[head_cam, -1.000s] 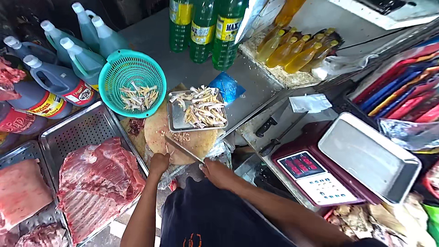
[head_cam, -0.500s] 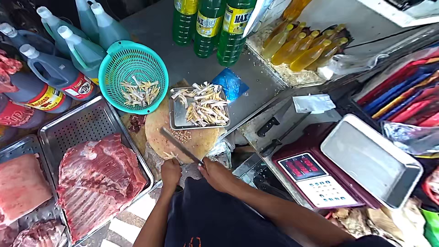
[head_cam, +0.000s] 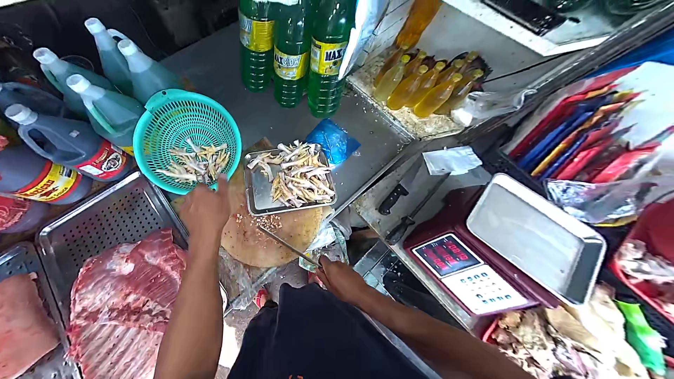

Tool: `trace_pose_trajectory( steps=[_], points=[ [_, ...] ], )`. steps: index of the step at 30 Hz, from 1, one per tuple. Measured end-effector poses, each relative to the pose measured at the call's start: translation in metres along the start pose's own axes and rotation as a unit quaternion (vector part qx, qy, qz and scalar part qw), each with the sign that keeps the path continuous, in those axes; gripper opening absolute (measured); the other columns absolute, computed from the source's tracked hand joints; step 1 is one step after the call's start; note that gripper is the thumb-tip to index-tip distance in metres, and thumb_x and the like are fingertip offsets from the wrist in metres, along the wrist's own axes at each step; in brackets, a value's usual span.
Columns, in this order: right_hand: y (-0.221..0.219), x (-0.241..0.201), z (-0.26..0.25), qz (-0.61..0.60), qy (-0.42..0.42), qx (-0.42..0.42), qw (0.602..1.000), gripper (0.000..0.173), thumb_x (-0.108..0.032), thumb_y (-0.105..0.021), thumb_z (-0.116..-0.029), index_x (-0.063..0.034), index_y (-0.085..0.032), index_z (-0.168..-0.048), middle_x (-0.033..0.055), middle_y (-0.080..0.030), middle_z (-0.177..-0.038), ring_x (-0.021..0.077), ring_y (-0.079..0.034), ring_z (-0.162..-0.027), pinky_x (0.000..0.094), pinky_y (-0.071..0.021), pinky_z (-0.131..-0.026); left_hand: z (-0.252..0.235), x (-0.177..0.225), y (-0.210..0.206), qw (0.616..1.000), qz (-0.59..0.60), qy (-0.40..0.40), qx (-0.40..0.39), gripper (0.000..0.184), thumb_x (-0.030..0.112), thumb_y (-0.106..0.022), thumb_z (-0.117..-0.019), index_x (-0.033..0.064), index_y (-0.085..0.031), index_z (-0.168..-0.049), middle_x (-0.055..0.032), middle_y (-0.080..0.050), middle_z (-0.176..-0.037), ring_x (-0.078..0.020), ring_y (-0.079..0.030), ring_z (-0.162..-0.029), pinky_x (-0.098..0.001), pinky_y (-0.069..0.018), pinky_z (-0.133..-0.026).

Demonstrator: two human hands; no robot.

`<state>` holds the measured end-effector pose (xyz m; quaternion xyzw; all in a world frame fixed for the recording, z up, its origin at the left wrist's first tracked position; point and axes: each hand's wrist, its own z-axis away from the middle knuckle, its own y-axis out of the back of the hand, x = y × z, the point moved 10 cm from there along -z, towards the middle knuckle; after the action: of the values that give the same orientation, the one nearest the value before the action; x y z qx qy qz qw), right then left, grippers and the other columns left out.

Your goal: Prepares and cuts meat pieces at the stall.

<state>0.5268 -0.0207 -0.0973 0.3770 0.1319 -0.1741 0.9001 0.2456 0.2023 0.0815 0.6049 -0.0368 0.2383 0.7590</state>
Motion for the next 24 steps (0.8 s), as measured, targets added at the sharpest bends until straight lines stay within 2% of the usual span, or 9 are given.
trace_pose_trajectory(
  steps=[3,4,7,11,14,16,19,21,24],
  points=[
    [-0.003,-0.005,0.003,0.009,-0.009,0.003,1.0,0.047,-0.045,-0.036,-0.1099,-0.0052,-0.054,-0.127,0.0205,-0.07,-0.102,0.041,-0.071,-0.101,0.0602,-0.0572,-0.085,-0.036,0.076,-0.049,0.992,-0.028,-0.1,-0.065,0.046,0.041,-0.051,-0.1052,-0.0018,-0.069,-0.11,-0.0283,-0.069,-0.109,-0.0469,-0.067,-0.107,-0.0682,-0.0532,-0.088],
    [-0.003,-0.008,0.006,0.013,-0.01,0.006,1.0,0.047,-0.044,-0.036,-0.11,-0.0052,-0.054,-0.128,0.021,-0.071,-0.104,0.0412,-0.071,-0.102,0.0606,-0.0572,-0.086,-0.052,0.094,-0.074,0.988,-0.035,-0.138,-0.067,0.037,0.031,-0.056,-0.1035,-0.0016,-0.068,-0.117,-0.0288,-0.068,-0.114,-0.0472,-0.067,-0.109,-0.068,-0.0538,-0.089],
    [0.002,-0.013,0.012,0.018,-0.019,0.019,0.999,0.048,-0.045,-0.036,-0.1101,-0.0054,-0.054,-0.131,0.0221,-0.071,-0.106,0.0423,-0.071,-0.104,0.0623,-0.0571,-0.086,-0.096,0.112,-0.139,0.98,-0.073,-0.178,-0.055,0.043,0.015,-0.065,-0.0958,-0.0027,-0.059,-0.134,-0.0318,-0.063,-0.126,-0.0497,-0.065,-0.111,-0.0687,-0.0543,-0.089],
    [0.009,-0.027,0.026,0.037,-0.03,0.01,0.999,0.049,-0.048,-0.035,-0.1097,-0.0066,-0.056,-0.126,0.021,-0.072,-0.104,0.042,-0.072,-0.103,0.0614,-0.0576,-0.084,-0.113,0.095,-0.168,0.987,-0.104,-0.091,-0.08,0.042,0.025,-0.062,-0.0981,-0.0038,-0.061,-0.129,-0.0284,-0.064,-0.129,-0.045,-0.065,-0.115,-0.0637,-0.0546,-0.091],
    [-0.003,-0.045,0.032,0.018,0.011,-0.034,0.999,0.048,-0.047,-0.037,-0.1094,-0.0056,-0.057,-0.123,0.022,-0.071,-0.103,0.0426,-0.071,-0.102,0.0623,-0.057,-0.083,-0.102,0.081,-0.159,0.987,-0.028,-0.112,-0.111,0.048,0.038,-0.05,-0.1056,-0.0042,-0.062,-0.126,-0.0299,-0.064,-0.127,-0.0459,-0.064,-0.117,-0.0668,-0.0515,-0.095],
    [-0.004,-0.048,0.022,-0.003,0.033,-0.063,0.997,0.047,-0.045,-0.04,-0.1092,-0.0039,-0.058,-0.124,0.0234,-0.069,-0.106,0.0432,-0.069,-0.105,0.0635,-0.0556,-0.086,-0.088,0.071,-0.136,0.98,0.048,-0.149,-0.123,0.049,0.036,-0.043,-0.11,-0.0041,-0.061,-0.13,-0.0304,-0.065,-0.122,-0.046,-0.065,-0.115,-0.0671,-0.0497,-0.098],
    [0.011,-0.043,0.005,-0.04,0.028,-0.034,0.998,0.049,-0.044,-0.044,-0.1086,-0.0009,-0.059,-0.127,0.0257,-0.069,-0.11,0.0447,-0.068,-0.107,0.0654,-0.0541,-0.09,-0.047,0.039,-0.084,0.96,0.168,-0.194,-0.112,0.038,0.029,-0.043,-0.1119,0.0035,-0.064,-0.13,-0.0147,-0.071,-0.096,-0.0267,-0.069,-0.084,-0.0494,-0.0587,-0.082],
    [0.026,-0.036,-0.005,-0.043,0.006,-0.004,0.999,0.048,-0.043,-0.044,-0.1084,-0.0013,-0.058,-0.128,0.0254,-0.069,-0.109,0.0442,-0.069,-0.104,0.0648,-0.0548,-0.089,-0.017,0.001,-0.067,0.94,0.277,-0.178,-0.092,0.034,0.028,-0.049,-0.1105,0.0109,-0.069,-0.132,-0.0055,-0.068,-0.083,-0.0155,-0.063,-0.067,-0.0365,-0.0562,-0.068],
    [0.047,-0.045,-0.01,-0.017,0.004,0.003,1.0,0.047,-0.044,-0.044,-0.1081,-0.0027,-0.057,-0.126,0.0236,-0.068,-0.106,0.043,-0.069,-0.101,0.0639,-0.0556,-0.085,0.014,-0.066,-0.099,0.913,0.38,-0.124,-0.085,0.024,0.027,-0.063,-0.1042,0.0088,-0.076,-0.114,-0.0017,-0.065,-0.073,-0.0109,-0.056,-0.058,-0.0306,-0.0504,-0.057]
  ],
)
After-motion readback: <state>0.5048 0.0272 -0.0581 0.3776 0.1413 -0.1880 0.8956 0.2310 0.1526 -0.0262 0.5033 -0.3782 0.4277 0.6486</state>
